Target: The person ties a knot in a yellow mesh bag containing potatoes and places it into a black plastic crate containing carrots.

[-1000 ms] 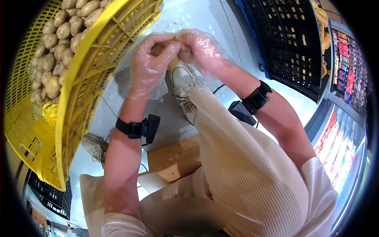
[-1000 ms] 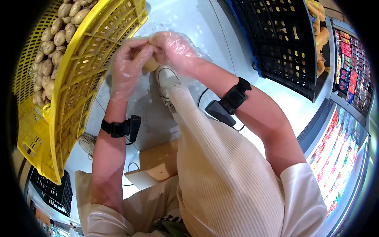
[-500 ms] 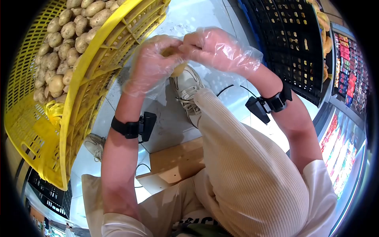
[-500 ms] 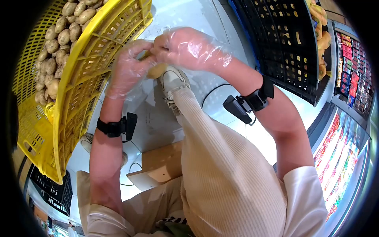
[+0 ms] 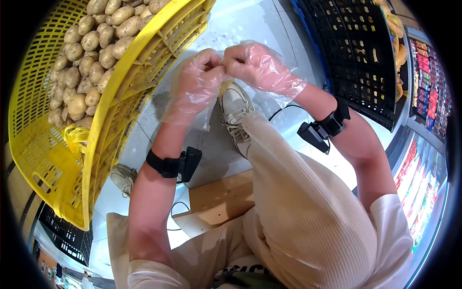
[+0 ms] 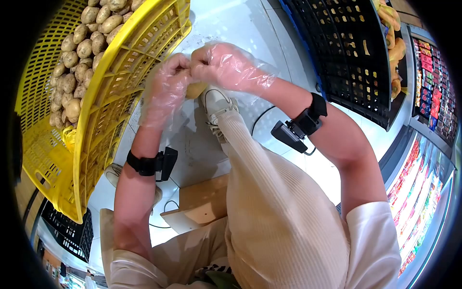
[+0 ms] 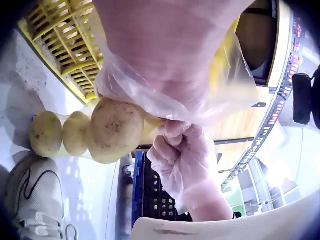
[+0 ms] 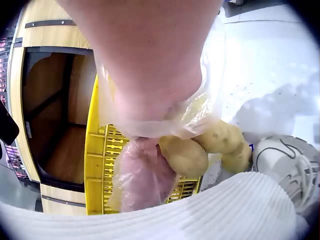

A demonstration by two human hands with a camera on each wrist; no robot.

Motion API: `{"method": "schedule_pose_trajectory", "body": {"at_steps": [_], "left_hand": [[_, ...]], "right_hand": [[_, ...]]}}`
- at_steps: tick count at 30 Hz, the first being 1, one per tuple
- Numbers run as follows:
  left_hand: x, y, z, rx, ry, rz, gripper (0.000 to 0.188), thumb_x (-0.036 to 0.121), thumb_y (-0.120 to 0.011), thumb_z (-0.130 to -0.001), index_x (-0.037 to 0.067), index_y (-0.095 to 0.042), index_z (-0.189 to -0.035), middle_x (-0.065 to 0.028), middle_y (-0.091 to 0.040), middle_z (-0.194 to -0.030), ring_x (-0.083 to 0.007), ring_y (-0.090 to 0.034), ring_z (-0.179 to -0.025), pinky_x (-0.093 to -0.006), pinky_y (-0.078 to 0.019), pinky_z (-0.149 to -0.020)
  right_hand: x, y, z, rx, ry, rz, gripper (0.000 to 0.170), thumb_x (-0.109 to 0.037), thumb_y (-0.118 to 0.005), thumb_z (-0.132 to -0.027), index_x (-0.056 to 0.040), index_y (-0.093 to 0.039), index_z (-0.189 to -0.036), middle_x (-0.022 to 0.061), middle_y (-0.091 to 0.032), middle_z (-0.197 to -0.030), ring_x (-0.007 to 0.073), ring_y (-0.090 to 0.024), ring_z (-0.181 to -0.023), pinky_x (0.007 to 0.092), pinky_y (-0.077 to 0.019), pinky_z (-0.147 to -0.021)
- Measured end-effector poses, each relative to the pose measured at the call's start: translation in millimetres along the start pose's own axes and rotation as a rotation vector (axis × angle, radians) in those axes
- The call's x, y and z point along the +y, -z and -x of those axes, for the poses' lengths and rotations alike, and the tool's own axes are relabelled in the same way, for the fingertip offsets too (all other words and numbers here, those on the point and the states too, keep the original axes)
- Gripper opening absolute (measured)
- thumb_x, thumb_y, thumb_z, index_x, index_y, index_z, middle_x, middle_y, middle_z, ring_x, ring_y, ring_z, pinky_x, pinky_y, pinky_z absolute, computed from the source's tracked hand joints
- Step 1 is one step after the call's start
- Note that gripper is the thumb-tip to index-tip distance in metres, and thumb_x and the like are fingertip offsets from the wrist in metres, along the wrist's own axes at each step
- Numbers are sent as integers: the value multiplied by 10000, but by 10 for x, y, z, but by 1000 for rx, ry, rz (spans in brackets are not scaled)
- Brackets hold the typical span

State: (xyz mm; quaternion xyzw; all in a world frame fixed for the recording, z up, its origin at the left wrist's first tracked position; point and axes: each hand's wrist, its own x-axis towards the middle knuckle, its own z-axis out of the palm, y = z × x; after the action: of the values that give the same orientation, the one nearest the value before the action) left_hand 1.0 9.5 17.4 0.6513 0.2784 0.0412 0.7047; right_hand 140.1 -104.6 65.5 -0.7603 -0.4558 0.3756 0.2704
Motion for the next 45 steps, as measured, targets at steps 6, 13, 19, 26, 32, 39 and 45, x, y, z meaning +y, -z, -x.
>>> {"method": "schedule_pose_trajectory", "body": {"at_steps": [6,13,19,26,32,39,45], "left_hand": [[-173,-103,-4,76,-55,116,136,119,-736,-804,32,-638,-839,28,-581,-704,-64,-495,-668,-242,-452,-637],[-357,-39,14,123,-500,-277,557,122,-883,-700,75,-621,-1189,-26,-640,-1120,-154,-606,-1018,-311,-494,-940],[-474,-26,-41,-30,-497,-347,874,241,-939,-593,149,-554,-1373,-91,-606,-1320,-338,-518,-1307,-448,-445,-1068],[-493,109,-67,-153,-484,-349,811,191,-887,-610,158,-570,-1355,-83,-526,-1371,-312,-552,-1246,-427,-475,-1047],[-544,120,-53,-38,-614,-464,681,157,-882,-606,78,-603,-1222,-122,-526,-1334,-336,-560,-1216,-417,-486,-1030],[-658,121,-55,22,-628,-448,683,158,-885,-605,69,-593,-1216,-126,-512,-1354,-341,-551,-1218,-424,-485,-1028],[-679,113,-48,27,-619,-506,702,181,-893,-609,62,-586,-1229,-129,-503,-1359,-348,-535,-1244,-434,-479,-1042]], "right_hand": [[114,-122,-46,-35,-34,-411,309,-220,-553,-944,-13,-496,-722,-5,-432,-689,103,-403,-656,303,-373,-602],[120,-39,13,4,-117,-381,240,-219,-562,-962,-9,-619,-862,20,-556,-797,106,-495,-758,306,-438,-710],[307,-70,56,-111,-91,-557,258,-228,-585,-963,3,-682,-1025,48,-658,-958,121,-586,-919,309,-494,-881],[455,-77,43,-136,-32,-536,225,-217,-599,-964,-10,-667,-1022,29,-628,-954,116,-564,-893,301,-484,-851],[468,46,127,-113,66,-334,195,-192,-580,-985,-9,-649,-985,21,-585,-892,107,-509,-813,299,-462,-768],[272,-40,200,7,-26,-213,190,-214,-625,-983,-36,-666,-1035,5,-572,-860,98,-496,-769,287,-465,-730],[153,-22,98,138,70,-19,368,-259,-769,-902,-81,-705,-1217,22,-649,-938,104,-546,-794,295,-514,-750]]}}
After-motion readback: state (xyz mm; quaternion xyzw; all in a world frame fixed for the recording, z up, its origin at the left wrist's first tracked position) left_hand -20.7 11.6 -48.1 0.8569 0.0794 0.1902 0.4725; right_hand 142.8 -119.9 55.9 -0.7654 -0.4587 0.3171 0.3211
